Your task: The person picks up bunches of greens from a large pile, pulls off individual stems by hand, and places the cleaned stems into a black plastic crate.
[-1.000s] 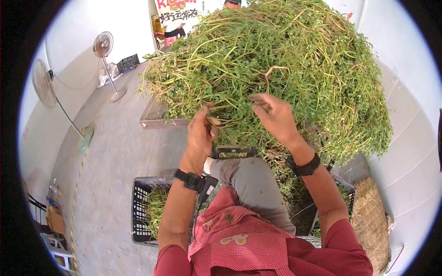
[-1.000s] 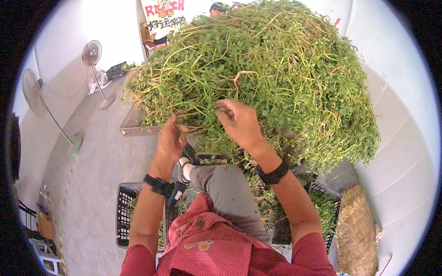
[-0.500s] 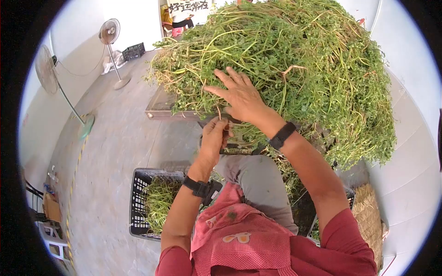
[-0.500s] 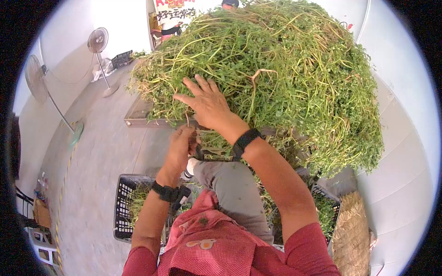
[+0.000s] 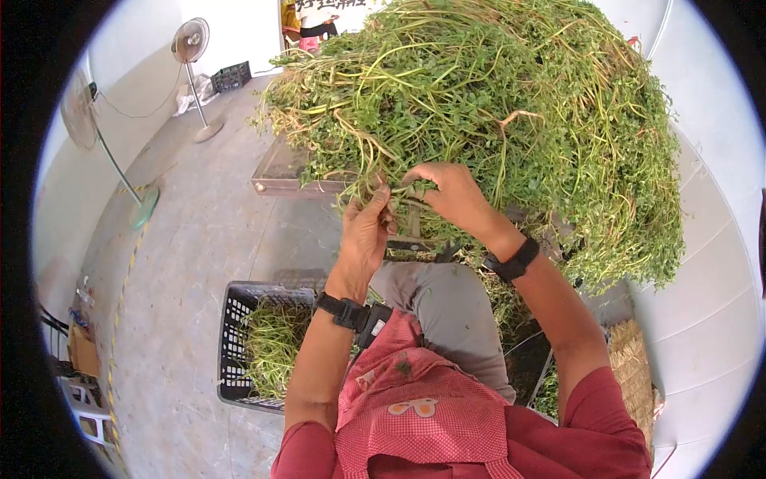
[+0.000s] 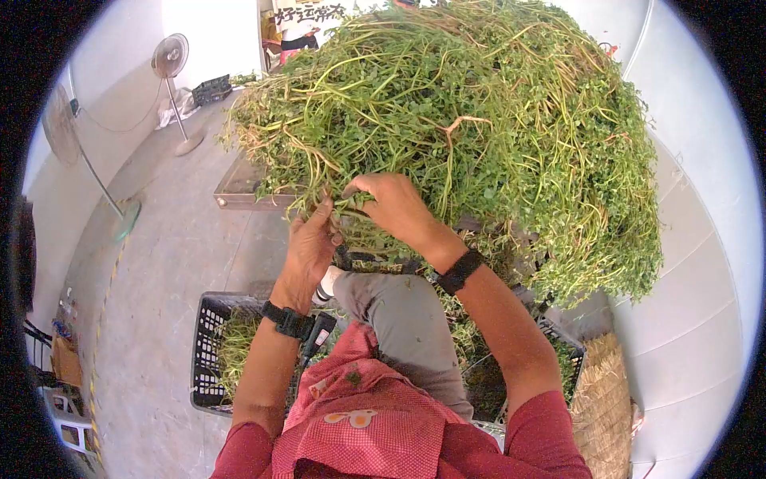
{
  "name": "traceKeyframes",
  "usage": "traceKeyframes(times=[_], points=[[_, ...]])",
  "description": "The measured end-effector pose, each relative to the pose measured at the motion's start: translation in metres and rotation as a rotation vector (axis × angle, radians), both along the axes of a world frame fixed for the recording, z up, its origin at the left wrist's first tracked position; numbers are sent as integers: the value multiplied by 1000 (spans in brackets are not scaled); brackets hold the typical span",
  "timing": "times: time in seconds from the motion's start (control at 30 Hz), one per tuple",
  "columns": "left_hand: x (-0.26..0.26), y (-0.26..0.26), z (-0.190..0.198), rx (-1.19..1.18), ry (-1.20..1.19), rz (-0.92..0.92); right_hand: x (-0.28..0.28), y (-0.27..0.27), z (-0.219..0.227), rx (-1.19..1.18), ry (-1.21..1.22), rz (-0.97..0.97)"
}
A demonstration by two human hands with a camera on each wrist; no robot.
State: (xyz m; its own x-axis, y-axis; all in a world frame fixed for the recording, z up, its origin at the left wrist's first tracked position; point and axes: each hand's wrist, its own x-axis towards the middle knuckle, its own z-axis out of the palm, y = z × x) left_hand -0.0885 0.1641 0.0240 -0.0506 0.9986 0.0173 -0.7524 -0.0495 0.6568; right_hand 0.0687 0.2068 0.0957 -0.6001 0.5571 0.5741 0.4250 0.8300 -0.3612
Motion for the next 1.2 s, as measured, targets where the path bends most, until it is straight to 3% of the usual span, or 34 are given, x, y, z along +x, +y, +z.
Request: traceKeyframes(times=[0.13, 0.2, 0.23, 0.33, 0.47, 0.53, 0.57, 0.63, 0.77, 0.8, 0.87, 1.0, 1.2], points=[[-4, -2, -6, -68, 13, 38, 17, 0, 4, -40, 49, -55], [-11, 0, -15, 47, 99, -26, 31, 6, 9, -134, 85, -273], [-12, -1, -17, 46, 98, -26, 36, 10, 9, -134, 85, -273], [-10, -3, -17, -21, 248, 14, 43, 15, 10, -553, 678, -132], [-3, -21, -16, 9, 348, -7, 47, 19, 7, -522, 679, -238], [0, -30, -19, 15, 345, -68, 47, 24, 3, -262, 460, -352], [2, -33, -20, 16, 360, -82, 46, 25, -1, -265, 463, -353], [4, -33, -19, 17, 375, -93, 31, 20, 1, 46, 302, -454], [5, -28, -12, -14, 470, -12, -4, 3, 6, 357, 72, -402], [5, -28, -12, 4, 496, 1, -13, 2, 4, 355, 74, -403], [5, -28, -13, 3, 511, 7, -25, 1, 1, 386, -176, -274], [-1, -43, -9, 67, 622, 60, -24, 20, -11, 431, -407, -365], [-4, -83, -20, 12, 634, 62, -13, 42, -17, 387, -403, -400]])
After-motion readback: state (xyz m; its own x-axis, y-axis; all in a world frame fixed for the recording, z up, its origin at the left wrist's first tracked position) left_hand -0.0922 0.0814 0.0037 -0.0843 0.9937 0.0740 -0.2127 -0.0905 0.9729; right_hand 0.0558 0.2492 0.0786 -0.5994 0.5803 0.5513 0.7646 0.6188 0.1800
